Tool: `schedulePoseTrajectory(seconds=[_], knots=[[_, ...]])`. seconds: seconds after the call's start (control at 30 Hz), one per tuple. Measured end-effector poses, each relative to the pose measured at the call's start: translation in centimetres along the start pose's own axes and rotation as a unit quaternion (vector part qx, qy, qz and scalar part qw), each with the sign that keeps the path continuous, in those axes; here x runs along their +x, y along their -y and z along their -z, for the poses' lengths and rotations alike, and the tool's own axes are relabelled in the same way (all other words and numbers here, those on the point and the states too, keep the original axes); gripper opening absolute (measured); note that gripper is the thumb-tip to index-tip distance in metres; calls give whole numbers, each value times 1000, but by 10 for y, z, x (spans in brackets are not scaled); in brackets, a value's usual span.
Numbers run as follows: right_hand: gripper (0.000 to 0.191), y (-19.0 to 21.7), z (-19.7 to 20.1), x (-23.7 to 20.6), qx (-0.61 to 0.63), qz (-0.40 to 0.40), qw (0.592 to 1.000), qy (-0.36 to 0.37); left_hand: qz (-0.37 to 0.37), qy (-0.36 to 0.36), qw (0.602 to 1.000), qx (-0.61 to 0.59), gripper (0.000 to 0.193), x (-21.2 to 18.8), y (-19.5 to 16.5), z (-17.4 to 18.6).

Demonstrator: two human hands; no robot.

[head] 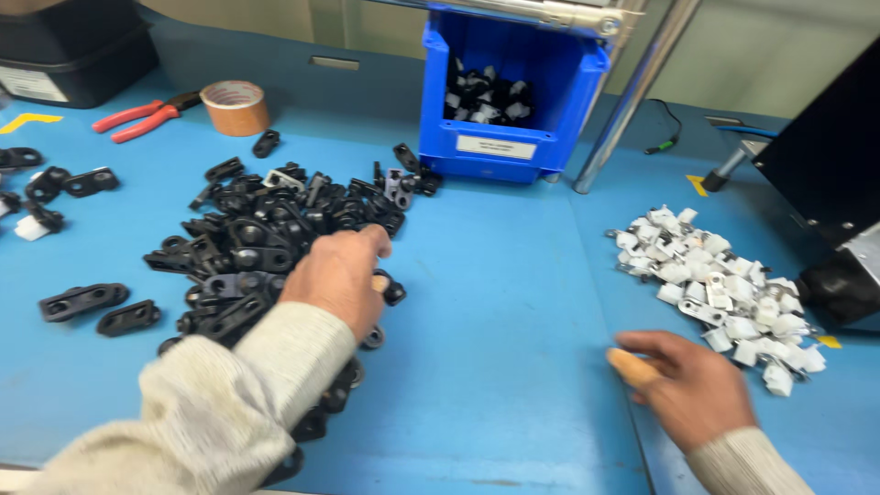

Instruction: The person picks a black plastic bracket from a pile on the workbench, takes a white plastic clip from a pile on the right, presses the clip into the bracket by hand, and places the assembled part into a blue bin. The person repeats this assembly cycle one part at a time throughout the episode.

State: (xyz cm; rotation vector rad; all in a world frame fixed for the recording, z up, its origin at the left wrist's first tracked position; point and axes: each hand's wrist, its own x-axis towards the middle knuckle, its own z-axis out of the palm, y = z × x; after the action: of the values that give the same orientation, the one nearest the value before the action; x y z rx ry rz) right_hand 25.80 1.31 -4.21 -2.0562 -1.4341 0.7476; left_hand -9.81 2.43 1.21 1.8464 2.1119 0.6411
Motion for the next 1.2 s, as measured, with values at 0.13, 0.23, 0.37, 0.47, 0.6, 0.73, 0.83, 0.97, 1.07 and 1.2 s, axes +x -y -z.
schedulePoseTrajectory(seconds=[0.13,0.23,0.37,0.47,0.6,0.73,0.83,0.97,1.07,1.2], knots=[[53,-54,34,5,-227,83,945,-221,-7,143,971,193,47,16,-6,0],[59,-78,46,17,-302,211,884,-286,-74,137,956,248,41,15,-10,-8],[51,-91,51,8,-140,61,971,-182,-105,90,964,225,23,15,-11,-10],[47,-94,59,1,-95,4,974,-207,-121,53,978,164,23,14,-13,-12],[55,-101,72,13,-181,-88,959,-202,-45,76,993,-83,22,12,-31,-40],[63,-116,66,15,-189,-18,971,-146,53,161,852,-496,21,6,-48,-83],[63,-121,58,8,-198,-26,969,-146,100,183,849,-485,32,-12,-45,-98],[57,-117,54,3,-127,-40,983,-126,121,188,897,-381,44,-32,-43,-85],[65,-108,52,5,-110,39,987,-111,162,194,920,-298,49,-37,-54,-71],[41,-94,44,11,-129,-59,986,-84,142,178,937,-266,51,-42,-64,-63]])
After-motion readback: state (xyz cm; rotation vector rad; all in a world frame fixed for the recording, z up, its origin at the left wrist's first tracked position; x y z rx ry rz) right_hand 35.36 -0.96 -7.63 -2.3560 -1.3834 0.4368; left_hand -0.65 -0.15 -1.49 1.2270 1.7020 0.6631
